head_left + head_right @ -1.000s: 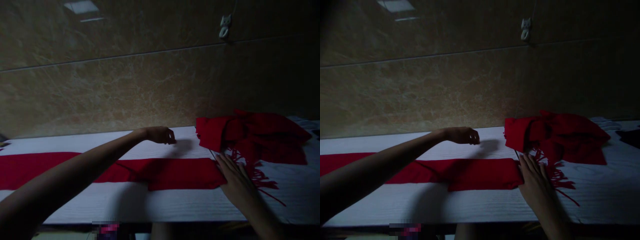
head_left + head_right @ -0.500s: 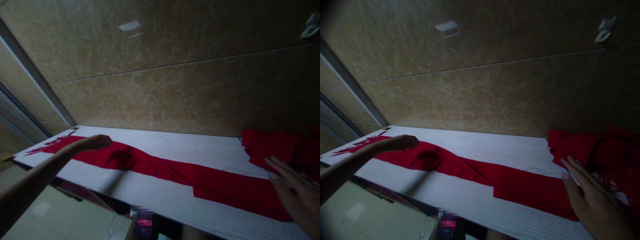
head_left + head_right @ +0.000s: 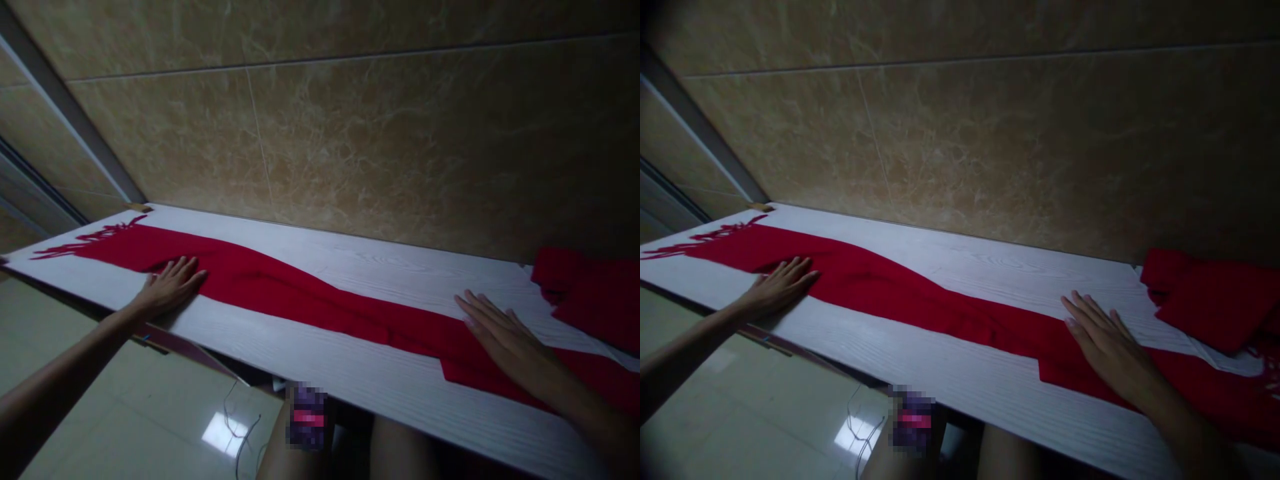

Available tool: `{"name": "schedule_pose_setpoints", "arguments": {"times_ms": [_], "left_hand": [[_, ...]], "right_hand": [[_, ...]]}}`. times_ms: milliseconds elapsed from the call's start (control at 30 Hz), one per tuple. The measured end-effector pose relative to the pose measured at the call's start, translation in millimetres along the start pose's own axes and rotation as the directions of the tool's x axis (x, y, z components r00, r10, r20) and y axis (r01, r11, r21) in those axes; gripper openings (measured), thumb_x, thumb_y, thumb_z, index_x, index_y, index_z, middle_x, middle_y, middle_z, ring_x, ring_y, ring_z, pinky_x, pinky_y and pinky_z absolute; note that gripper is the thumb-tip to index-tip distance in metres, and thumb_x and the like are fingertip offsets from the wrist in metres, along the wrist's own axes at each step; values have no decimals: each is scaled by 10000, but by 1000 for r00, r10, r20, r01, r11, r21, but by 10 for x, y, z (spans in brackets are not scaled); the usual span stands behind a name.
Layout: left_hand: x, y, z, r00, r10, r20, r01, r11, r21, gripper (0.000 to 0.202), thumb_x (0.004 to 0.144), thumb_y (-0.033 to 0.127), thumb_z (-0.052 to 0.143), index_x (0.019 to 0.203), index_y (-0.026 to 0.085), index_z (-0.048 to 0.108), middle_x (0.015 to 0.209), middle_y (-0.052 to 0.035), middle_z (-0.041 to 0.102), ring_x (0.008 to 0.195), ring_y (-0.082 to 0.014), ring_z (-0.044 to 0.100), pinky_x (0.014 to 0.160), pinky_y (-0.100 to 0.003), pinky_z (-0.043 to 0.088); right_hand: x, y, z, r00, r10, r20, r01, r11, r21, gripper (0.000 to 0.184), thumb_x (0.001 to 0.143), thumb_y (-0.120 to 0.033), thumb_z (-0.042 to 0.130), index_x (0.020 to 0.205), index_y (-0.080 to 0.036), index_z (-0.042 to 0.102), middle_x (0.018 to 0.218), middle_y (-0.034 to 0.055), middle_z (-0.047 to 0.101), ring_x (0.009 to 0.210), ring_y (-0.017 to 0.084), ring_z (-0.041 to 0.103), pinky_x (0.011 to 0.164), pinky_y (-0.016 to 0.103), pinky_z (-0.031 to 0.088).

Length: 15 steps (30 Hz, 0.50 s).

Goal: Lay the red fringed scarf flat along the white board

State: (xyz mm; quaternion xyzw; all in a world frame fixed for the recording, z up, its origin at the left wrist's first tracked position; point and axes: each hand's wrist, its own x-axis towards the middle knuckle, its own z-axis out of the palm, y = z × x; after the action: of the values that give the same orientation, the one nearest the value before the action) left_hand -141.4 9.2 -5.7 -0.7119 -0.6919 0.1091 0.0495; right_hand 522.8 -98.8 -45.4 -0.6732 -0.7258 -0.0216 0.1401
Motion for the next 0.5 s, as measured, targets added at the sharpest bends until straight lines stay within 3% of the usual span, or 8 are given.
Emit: {"name": "schedule_pose_setpoints", "arguments": {"times_ms": [100, 333, 433, 500], "left_hand": [[58, -71, 6, 1000, -8, 30, 9, 1000, -7, 561, 973, 295, 302, 1507, 211, 450, 1661, -137, 170, 1543, -374, 90, 1104, -691, 237], [161, -238, 149, 996, -44, -77, 29, 981, -191, 580, 916, 474, 411, 1463, 315, 521, 1648, -83, 257, 1531, -396, 123, 1134, -651, 202], [132, -231, 139, 997, -4, -81, -11, 983, -185, 580, 910, 466, 442, 1456, 288, 525, 1623, -95, 326, 1528, -397, 137, 1124, -671, 205], [119, -219, 135, 996, 3, -88, -19, 982, -190, 590, 916, 495, 433, 1454, 271, 524, 1602, -98, 373, 1528, -391, 145, 1125, -671, 201]], "right_hand": [[-22, -20, -67, 998, 22, 51, -23, 999, 28, 604, 995, -486, 244, 1480, -228, 494, 1562, 101, 454, 1478, 285, 336, 1193, 577, 290], [2, -66, -101, 988, 100, 121, -107, 993, 50, 653, 986, -503, 204, 1497, -193, 469, 1576, 123, 434, 1499, 285, 290, 1231, 548, 209], [-36, -77, -147, 997, 75, 33, -78, 993, 86, 615, 996, -511, 239, 1425, -199, 550, 1545, 137, 481, 1476, 307, 350, 1228, 546, 240], [-139, -112, -237, 993, 57, -101, -50, 996, 70, 505, 1011, -502, 332, 1350, -245, 605, 1480, 127, 550, 1387, 297, 485, 1179, 506, 360]]}}
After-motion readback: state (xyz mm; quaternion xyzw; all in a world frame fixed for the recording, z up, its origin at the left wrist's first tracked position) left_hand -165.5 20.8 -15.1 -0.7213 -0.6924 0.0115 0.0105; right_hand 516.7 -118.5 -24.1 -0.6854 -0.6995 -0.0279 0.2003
